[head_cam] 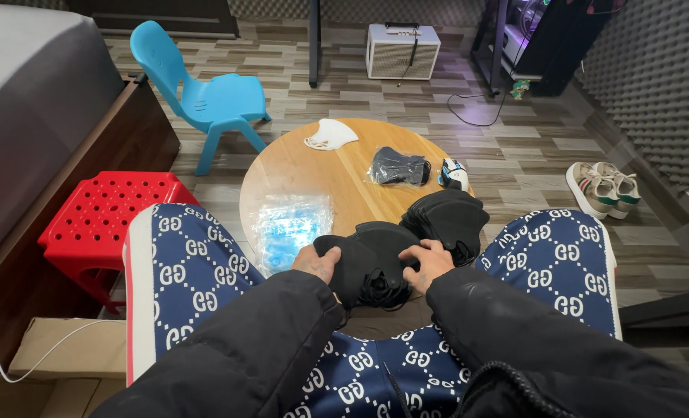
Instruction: The person is packaging black protective gear into a clear plastic bag while sitting at a low table.
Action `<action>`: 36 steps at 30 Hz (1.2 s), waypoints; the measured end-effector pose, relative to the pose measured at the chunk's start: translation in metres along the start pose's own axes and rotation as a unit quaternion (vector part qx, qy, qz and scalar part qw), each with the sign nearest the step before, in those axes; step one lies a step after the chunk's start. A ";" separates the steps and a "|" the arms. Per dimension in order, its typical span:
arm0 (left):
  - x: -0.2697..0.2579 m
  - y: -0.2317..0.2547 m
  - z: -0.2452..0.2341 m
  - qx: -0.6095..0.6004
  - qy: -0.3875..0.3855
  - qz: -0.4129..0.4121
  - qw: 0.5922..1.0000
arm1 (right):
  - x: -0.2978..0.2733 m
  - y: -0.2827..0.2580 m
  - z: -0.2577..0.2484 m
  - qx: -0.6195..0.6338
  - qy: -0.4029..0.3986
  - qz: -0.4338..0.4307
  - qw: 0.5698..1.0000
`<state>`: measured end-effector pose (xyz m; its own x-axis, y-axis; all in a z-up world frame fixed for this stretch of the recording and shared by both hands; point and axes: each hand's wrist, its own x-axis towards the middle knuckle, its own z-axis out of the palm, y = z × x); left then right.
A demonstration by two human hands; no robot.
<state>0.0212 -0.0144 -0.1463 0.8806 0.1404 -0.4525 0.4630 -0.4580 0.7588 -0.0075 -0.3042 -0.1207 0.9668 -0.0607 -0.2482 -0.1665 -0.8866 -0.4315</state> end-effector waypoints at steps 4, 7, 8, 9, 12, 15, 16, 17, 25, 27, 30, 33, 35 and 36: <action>-0.020 0.010 -0.010 -0.015 -0.016 0.009 1.000 | 0.006 0.008 0.009 -0.030 -0.032 0.029 0.999; -0.007 -0.003 -0.005 -0.015 -0.019 0.019 1.000 | 0.014 0.015 0.017 -0.036 -0.036 0.038 0.998; -0.012 0.000 -0.008 -0.014 -0.020 0.019 1.000 | 0.011 0.012 0.015 -0.035 -0.036 0.039 0.998; -0.017 0.003 -0.010 -0.025 -0.022 0.024 0.999 | 0.008 0.010 0.013 -0.045 -0.030 0.043 0.998; -0.033 0.015 -0.015 -0.041 -0.022 0.033 0.998 | 0.009 0.009 0.012 -0.047 0.001 0.053 0.998; -0.046 0.027 -0.020 -0.043 -0.023 0.043 0.998 | 0.004 0.004 0.000 -0.003 0.051 0.053 0.997; -0.050 0.030 -0.022 -0.038 -0.026 0.050 0.998 | 0.000 0.001 -0.006 0.033 0.076 0.048 0.995; -0.045 0.026 -0.020 -0.037 -0.026 0.050 0.998 | -0.001 -0.004 -0.012 0.034 0.076 0.048 0.995; -0.033 0.017 -0.011 -0.026 -0.023 0.041 0.999 | 0.006 -0.006 -0.025 0.058 0.131 0.093 0.985; -0.027 0.012 -0.010 -0.022 -0.017 0.041 0.999 | -0.001 -0.013 -0.034 0.060 0.140 0.098 0.983; -0.023 0.010 -0.008 -0.022 -0.011 0.038 0.999 | -0.006 -0.019 -0.039 0.088 0.150 0.098 0.980; -0.032 0.017 -0.011 -0.029 -0.015 0.036 0.999 | -0.002 -0.011 -0.036 0.129 0.154 0.095 0.975; -0.036 0.020 -0.013 -0.035 -0.018 0.036 0.999 | 0.001 -0.009 -0.036 0.142 0.159 0.095 0.972; -0.036 0.018 -0.013 -0.040 -0.013 0.039 0.998 | 0.000 -0.011 -0.037 0.142 0.162 0.097 0.972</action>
